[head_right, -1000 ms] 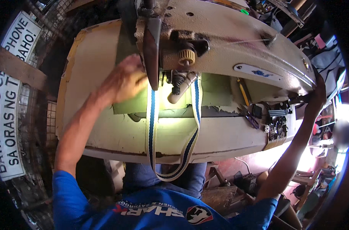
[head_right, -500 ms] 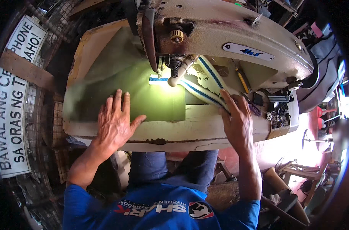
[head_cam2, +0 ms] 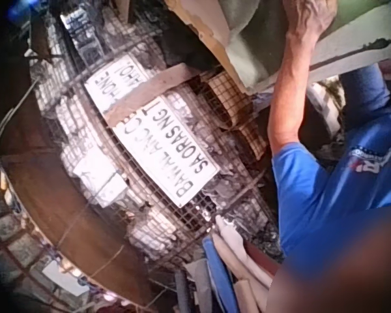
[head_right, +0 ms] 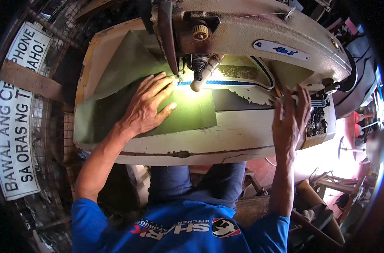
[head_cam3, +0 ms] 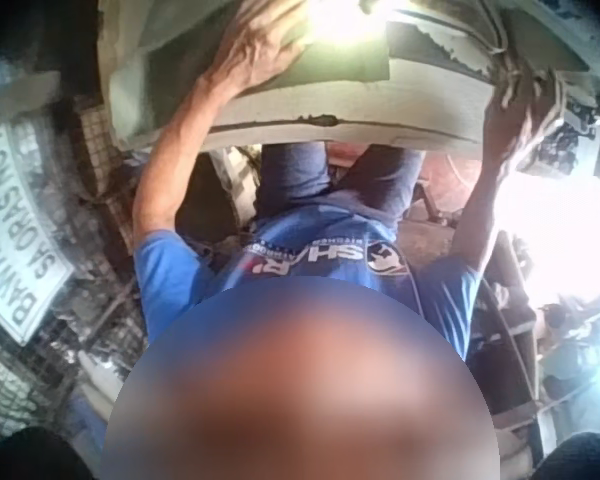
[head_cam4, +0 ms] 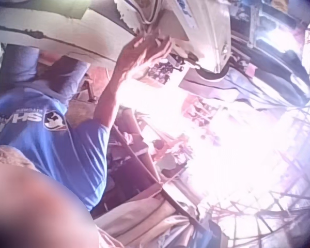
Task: Sewing a blue and white striped strap onto a green fabric panel using an industrial sewing machine.
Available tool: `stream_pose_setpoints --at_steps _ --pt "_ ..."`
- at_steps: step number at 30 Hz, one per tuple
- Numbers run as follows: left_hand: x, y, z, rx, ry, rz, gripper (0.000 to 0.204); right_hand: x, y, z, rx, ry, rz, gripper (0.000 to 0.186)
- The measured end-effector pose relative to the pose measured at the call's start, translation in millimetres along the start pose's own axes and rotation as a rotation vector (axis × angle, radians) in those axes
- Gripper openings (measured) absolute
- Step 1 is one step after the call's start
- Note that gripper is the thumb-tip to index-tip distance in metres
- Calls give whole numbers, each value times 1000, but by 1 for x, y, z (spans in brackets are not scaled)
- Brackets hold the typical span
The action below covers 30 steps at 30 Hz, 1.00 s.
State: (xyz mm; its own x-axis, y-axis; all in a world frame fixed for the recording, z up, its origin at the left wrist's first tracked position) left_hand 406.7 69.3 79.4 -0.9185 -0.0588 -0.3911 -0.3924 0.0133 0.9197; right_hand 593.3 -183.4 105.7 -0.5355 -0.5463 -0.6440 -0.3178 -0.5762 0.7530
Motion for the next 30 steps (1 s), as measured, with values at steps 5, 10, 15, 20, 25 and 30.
stream_pose_setpoints --at_steps 5,10,15,20,25,30 --pt "-5 1 0 16 -7 11 45 21 9 -39 -65 -130 -167 48" --pt "-6 -2 0 -2 -7 45 45 25 1 -47 -20 -167 -172 52" --pt "-9 -3 0 8 -19 36 45 24 0 -49 -22 -220 -156 53" --pt "-11 -4 3 10 2 40 44 26 0 -52 -57 -239 -176 52" --pt "-10 -4 2 22 2 39 45 27 1 -52 -67 -208 -194 48" --pt "-10 -3 2 10 9 36 45 27 5 -50 41 -191 -183 35"
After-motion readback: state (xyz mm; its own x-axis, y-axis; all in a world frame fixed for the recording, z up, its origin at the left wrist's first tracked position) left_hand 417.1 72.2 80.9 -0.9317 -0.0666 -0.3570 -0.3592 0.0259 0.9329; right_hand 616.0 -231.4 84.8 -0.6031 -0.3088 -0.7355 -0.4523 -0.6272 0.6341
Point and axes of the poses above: each hand's wrist, its own x-axis away from the middle knuckle, its own y-axis out of the back of the hand, z = x × y, the point moved 9 cm from there along -x, towards the middle knuckle, and after that the axes turned 10 degrees about -x, right-handed, at the moved point
